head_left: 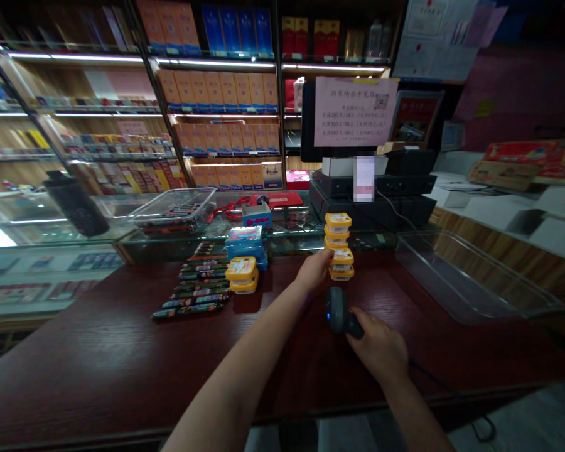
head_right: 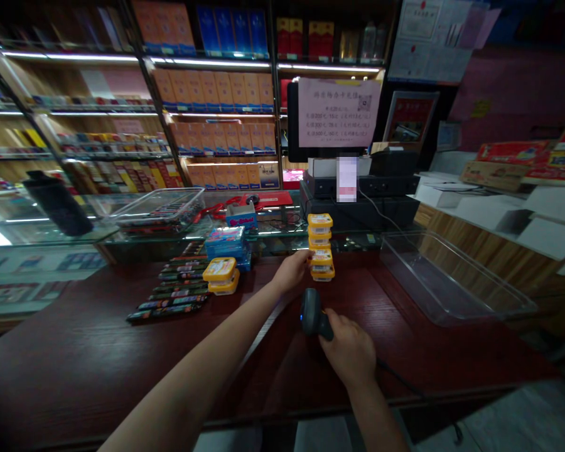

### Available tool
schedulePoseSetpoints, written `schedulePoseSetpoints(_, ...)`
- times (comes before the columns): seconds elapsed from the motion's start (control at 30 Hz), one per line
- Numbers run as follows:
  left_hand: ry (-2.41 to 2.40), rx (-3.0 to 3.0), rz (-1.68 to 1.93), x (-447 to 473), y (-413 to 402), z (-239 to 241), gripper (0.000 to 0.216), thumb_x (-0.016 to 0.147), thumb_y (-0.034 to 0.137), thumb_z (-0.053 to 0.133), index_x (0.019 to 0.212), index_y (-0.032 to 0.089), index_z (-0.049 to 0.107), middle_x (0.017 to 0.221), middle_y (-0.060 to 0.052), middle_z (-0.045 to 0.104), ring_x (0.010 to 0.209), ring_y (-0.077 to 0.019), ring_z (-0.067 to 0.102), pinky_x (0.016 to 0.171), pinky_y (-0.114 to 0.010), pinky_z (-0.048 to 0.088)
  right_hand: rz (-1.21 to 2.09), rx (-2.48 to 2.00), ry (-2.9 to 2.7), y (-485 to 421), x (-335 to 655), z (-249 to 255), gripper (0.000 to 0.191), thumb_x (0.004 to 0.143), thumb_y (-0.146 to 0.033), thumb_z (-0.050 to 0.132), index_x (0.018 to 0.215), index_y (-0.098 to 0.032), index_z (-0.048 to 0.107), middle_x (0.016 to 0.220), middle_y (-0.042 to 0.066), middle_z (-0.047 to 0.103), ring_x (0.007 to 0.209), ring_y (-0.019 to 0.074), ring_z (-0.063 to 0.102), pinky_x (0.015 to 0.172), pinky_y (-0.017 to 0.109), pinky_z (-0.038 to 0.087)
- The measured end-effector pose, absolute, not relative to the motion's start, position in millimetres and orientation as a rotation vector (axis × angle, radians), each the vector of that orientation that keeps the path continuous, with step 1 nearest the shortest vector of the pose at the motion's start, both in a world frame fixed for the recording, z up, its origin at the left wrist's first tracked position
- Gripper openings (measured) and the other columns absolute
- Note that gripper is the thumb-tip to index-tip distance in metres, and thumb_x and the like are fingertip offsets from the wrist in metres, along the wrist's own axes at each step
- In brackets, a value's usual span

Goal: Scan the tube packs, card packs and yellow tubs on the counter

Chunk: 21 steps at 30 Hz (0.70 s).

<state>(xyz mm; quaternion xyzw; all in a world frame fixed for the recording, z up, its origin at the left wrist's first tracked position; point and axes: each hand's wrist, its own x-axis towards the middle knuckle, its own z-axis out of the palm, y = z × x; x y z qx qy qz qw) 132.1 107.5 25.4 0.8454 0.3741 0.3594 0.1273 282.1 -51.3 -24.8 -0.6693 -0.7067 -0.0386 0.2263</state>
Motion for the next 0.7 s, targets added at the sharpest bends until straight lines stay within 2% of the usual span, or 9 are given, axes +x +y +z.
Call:
schedulePoseSetpoints(0.23, 1.138, 2.071, 1.474, 80.8, 74.9, 10.3, 0.022, 0.083, 0.010, 0.048, 0.101, 0.020, 0.054, 0.112, -0.008, 0.064, 0.101, -0.0188, 0.062, 0.089, -0.035, 0.050, -0.102, -1.840, -1.960, -54.3, 282.0, -23.2, 0.030, 0.085, -0.030, 0.053, 0.114, -0.025, 0.059, 0.098, 0.002, 0.072, 0.081, 0.0192, 0.068, 0.065, 0.029, 0.046)
schedulePoseSetpoints(0.5, 1.374, 1.916, 1.590, 34.7, 33.6, -32.0, 0.014, 0.085, 0.015, 0.049, 0.097, 0.019, 0.056, 0.098, -0.006, 0.064, 0.090, -0.0180, 0.063, 0.081, -0.034, 0.052, -0.063, -1.787, -1.974, -56.7, 279.7, -23.4, 0.031, 0.084, -0.029, 0.052, 0.114, -0.026, 0.059, 0.102, 0.002, 0.071, 0.084, 0.0215, 0.068, 0.068, 0.032, 0.048)
schedulePoseSetpoints(0.7, 1.420, 2.016, 1.717, 33.8, 33.6, -34.9, 0.017, 0.084, 0.013, 0.051, 0.097, 0.019, 0.060, 0.093, -0.005, 0.062, 0.090, -0.0168, 0.060, 0.082, -0.032, 0.050, 0.376, -1.662, -1.908, -68.8, 270.4, -7.8, 0.036, 0.078, -0.041, 0.059, 0.112, -0.029, 0.060, 0.101, 0.002, 0.072, 0.087, 0.0235, 0.067, 0.072, 0.033, 0.049)
